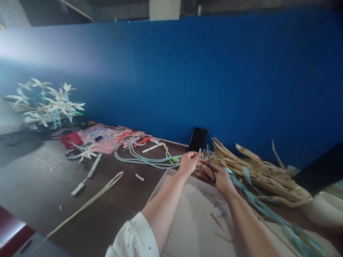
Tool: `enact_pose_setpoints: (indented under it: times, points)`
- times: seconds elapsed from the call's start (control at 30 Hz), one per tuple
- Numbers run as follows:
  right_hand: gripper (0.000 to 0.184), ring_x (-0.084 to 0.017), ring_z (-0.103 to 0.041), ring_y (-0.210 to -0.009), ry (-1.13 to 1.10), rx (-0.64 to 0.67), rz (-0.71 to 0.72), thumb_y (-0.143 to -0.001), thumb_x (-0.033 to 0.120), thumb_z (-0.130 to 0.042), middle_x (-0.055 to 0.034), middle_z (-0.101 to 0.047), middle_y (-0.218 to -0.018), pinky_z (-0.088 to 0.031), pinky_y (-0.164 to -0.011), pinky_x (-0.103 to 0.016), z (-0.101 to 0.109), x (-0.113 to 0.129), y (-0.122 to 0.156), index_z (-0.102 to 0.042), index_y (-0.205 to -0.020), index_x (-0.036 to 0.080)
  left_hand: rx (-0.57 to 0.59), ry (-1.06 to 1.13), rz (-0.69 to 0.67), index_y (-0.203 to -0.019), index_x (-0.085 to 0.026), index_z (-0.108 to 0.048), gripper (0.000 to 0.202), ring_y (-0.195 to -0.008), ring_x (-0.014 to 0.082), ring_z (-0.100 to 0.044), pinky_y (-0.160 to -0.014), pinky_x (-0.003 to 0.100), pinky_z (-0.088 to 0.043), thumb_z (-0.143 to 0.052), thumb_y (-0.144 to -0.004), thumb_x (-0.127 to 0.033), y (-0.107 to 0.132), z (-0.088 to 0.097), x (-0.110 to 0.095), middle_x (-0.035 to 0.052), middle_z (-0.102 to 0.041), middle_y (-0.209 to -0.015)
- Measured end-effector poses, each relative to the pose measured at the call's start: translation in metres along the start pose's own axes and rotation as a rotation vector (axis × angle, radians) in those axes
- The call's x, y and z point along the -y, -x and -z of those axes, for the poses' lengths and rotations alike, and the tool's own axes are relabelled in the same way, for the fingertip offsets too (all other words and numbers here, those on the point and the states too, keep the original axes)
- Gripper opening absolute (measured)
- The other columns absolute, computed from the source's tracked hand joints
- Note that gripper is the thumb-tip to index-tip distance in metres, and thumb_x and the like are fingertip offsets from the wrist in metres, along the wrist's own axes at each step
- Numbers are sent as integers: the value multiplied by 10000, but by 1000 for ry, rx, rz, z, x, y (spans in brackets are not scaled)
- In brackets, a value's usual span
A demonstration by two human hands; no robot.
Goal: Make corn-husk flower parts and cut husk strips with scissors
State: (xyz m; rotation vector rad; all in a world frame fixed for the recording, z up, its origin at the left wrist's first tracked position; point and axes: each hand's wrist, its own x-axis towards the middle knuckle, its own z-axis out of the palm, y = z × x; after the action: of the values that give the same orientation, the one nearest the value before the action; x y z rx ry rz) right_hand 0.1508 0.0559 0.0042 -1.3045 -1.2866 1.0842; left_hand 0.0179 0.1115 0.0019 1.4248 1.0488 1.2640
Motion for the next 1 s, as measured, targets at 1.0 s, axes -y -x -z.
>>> enact_pose_setpoints:
  times: [1.0]
  points:
    - [466, -98, -479, -417, 136, 116, -13, -695, 452, -702, 2, -614, -505, -361, -435, -217, 1, 3, 2, -682, -1022, 121, 53, 94, 124, -824, -102, -700, 223, -535, 74, -459, -515, 189, -347, -580, -748, -274, 5, 12, -25, 17, -596, -642]
